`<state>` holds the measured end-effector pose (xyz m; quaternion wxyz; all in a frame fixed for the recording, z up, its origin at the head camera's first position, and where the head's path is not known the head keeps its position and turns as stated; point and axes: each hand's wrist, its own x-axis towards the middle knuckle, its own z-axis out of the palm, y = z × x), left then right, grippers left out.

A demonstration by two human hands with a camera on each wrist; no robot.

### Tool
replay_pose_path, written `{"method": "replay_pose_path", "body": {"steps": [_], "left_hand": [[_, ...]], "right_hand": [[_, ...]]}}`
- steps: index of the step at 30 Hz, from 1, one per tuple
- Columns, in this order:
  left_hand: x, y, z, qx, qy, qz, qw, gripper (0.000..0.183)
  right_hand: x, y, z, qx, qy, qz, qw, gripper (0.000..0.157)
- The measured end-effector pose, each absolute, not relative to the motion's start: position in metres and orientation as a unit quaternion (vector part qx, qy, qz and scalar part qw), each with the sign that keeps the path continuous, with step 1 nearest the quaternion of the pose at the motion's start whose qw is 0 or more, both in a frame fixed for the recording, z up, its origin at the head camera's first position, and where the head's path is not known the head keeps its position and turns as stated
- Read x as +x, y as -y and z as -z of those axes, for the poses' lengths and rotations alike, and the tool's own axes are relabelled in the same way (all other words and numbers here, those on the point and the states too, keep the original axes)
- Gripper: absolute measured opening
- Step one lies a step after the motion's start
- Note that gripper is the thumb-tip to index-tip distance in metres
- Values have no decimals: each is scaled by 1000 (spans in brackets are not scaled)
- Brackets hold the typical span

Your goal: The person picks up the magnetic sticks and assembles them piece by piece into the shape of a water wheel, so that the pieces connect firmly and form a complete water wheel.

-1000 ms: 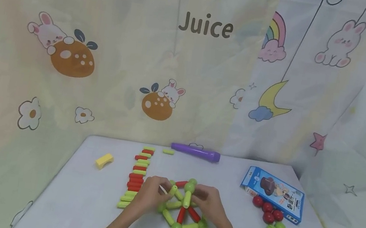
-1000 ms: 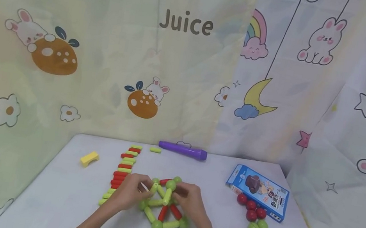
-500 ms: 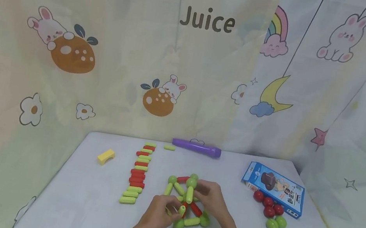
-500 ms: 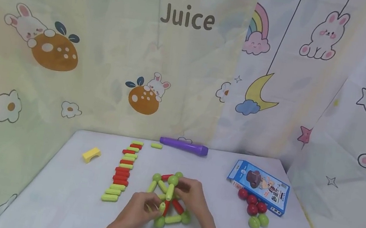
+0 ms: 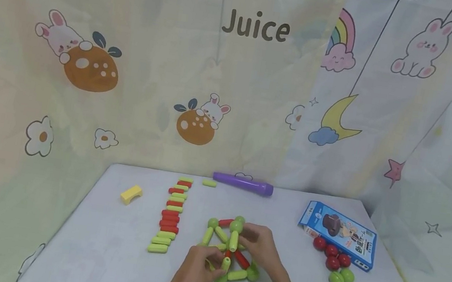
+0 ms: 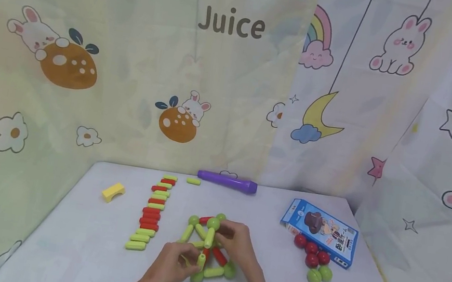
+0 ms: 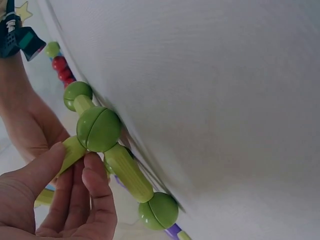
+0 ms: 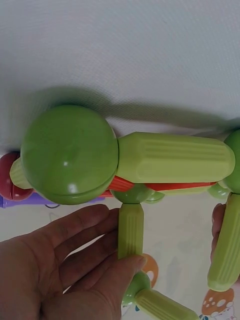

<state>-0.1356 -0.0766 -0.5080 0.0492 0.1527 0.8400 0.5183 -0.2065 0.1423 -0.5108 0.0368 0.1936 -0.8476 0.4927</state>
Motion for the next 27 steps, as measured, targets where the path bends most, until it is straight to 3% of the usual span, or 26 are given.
{"method": "replay_pose_path", "body": {"steps": [12,17,21,27], "left_hand": [[-134,89,506,156,-828,-536,56,16],[-143,112,494,140,-841,-523,22,16],[-175,130,483,109,-870,-479,-45,16],[-254,139,485,118,-882,-440,-120,19]], "right_hand": [[-206,-140,510,200,851,-485,36,27],[-197,-155,510,189,840,-508,8,32],[-187,-173,512,159,843,-514,5,31],[-169,-194,517,126,861,-491,38,29]]}}
